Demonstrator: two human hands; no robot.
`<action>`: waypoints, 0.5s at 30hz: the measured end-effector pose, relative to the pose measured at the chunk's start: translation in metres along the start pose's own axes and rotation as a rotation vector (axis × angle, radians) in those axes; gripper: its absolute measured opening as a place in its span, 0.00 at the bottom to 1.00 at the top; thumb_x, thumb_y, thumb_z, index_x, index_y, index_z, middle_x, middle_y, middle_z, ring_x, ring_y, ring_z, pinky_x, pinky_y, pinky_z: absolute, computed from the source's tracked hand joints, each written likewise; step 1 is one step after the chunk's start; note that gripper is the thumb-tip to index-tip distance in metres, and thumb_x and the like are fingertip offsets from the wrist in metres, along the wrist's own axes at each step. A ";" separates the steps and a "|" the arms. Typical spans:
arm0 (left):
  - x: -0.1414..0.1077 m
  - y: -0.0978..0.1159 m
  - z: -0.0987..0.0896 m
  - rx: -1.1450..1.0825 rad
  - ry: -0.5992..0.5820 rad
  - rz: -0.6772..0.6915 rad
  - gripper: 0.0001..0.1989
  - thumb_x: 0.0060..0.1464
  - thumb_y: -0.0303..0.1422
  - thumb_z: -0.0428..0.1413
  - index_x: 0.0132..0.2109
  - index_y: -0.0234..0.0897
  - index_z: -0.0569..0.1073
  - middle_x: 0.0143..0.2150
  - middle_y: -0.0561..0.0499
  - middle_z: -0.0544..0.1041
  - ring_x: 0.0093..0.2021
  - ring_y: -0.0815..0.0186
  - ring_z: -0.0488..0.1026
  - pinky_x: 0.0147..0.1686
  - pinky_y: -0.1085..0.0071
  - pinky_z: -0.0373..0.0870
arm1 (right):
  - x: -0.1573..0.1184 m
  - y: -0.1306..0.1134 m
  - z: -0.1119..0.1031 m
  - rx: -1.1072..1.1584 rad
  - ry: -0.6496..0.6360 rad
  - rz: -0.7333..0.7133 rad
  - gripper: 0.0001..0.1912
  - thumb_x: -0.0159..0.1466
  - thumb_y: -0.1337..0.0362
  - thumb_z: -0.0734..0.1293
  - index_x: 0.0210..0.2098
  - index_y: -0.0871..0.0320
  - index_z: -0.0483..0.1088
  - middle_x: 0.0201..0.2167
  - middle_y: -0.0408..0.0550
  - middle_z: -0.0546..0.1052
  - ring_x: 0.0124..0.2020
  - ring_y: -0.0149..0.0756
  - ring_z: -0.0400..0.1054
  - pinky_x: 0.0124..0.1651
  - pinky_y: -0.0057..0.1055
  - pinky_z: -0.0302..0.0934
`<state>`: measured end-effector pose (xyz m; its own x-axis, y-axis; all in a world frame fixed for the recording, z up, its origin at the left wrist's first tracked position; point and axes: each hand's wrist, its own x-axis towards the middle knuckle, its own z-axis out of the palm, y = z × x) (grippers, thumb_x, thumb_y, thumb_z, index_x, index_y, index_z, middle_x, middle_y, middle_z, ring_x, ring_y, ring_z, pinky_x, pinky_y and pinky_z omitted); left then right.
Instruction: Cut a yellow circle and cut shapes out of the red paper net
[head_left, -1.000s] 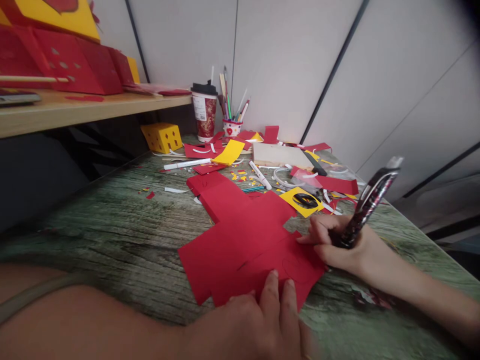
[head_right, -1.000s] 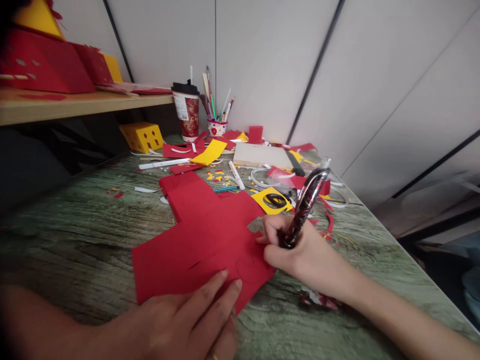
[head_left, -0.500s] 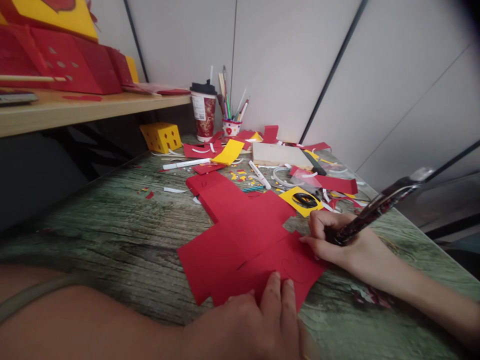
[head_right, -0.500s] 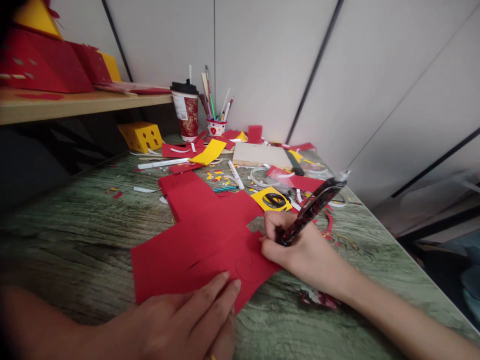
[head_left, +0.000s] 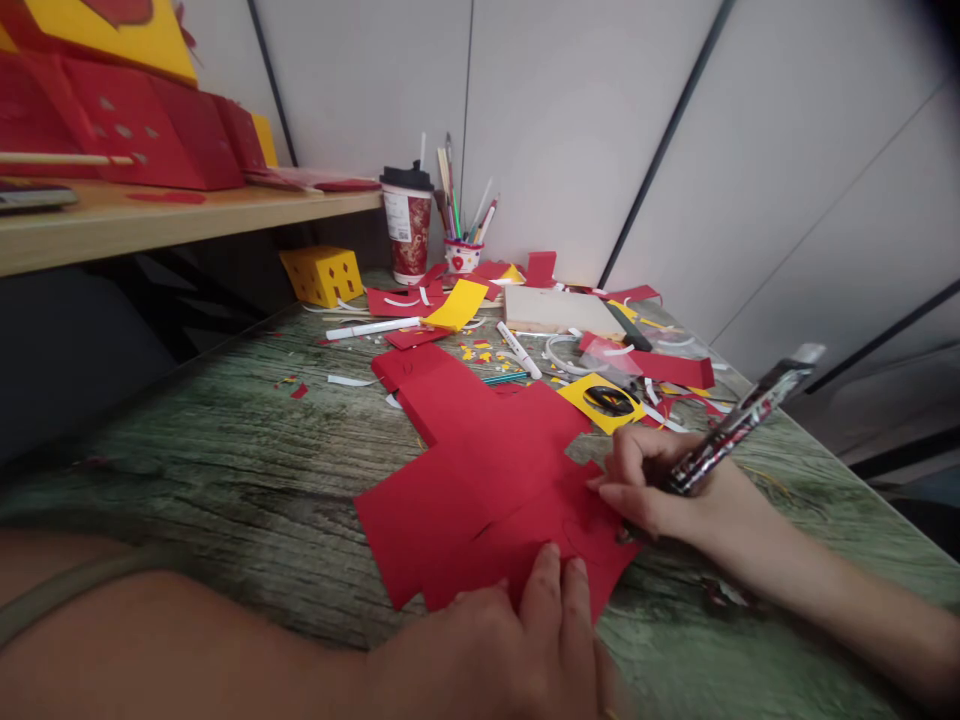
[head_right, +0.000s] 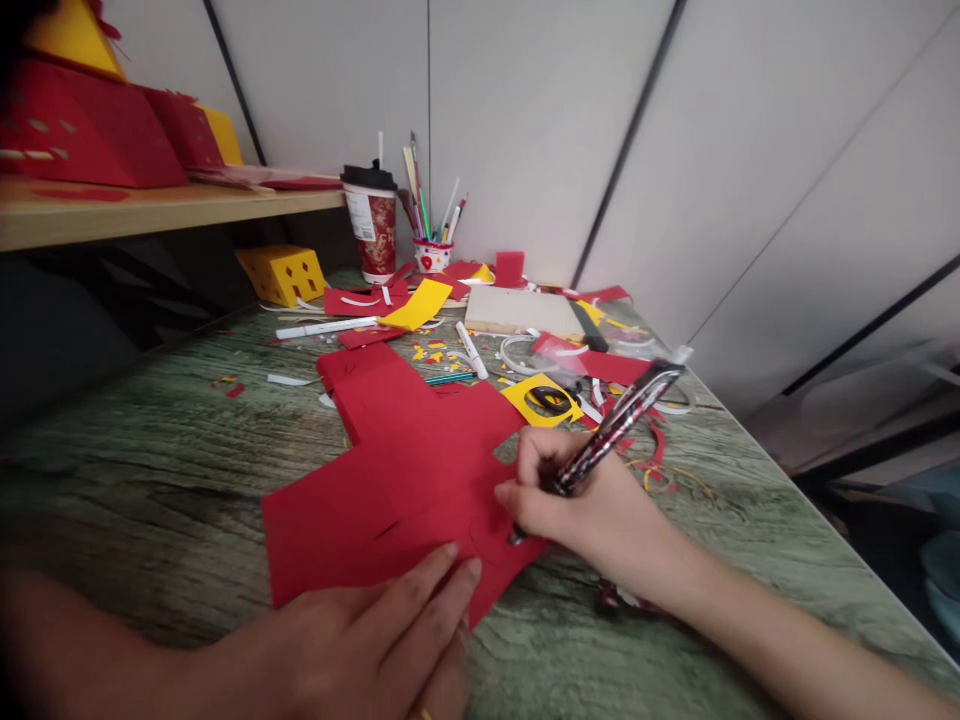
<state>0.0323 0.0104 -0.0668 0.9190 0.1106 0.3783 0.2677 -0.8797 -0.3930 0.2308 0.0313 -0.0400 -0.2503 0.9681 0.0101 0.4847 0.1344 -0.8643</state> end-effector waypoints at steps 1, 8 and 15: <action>0.000 0.000 -0.001 0.008 -0.001 0.005 0.12 0.48 0.19 0.47 0.39 0.31 0.69 0.42 0.43 0.73 0.38 0.63 0.72 0.19 0.78 0.70 | 0.001 0.000 0.000 0.033 0.040 0.014 0.14 0.56 0.66 0.63 0.17 0.56 0.54 0.15 0.36 0.61 0.18 0.25 0.53 0.19 0.23 0.48; -0.012 0.004 0.002 0.014 -0.032 0.033 0.15 0.48 0.19 0.47 0.44 0.29 0.68 0.44 0.42 0.72 0.36 0.67 0.72 0.27 0.77 0.71 | 0.003 -0.003 -0.003 -0.124 0.138 -0.043 0.15 0.58 0.58 0.61 0.19 0.57 0.61 0.17 0.38 0.65 0.20 0.26 0.59 0.23 0.22 0.54; -0.020 0.012 0.005 0.186 -0.096 0.105 0.20 0.48 0.22 0.48 0.50 0.33 0.64 0.46 0.44 0.70 0.35 0.67 0.72 0.28 0.77 0.71 | 0.004 -0.008 -0.016 -0.573 0.243 -0.093 0.09 0.55 0.56 0.64 0.32 0.52 0.70 0.27 0.41 0.74 0.28 0.34 0.67 0.29 0.27 0.58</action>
<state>0.0187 0.0003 -0.0831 0.9656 0.0743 0.2490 0.2095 -0.7894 -0.5771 0.2396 0.0374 -0.0253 -0.1482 0.9581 0.2449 0.8590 0.2474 -0.4482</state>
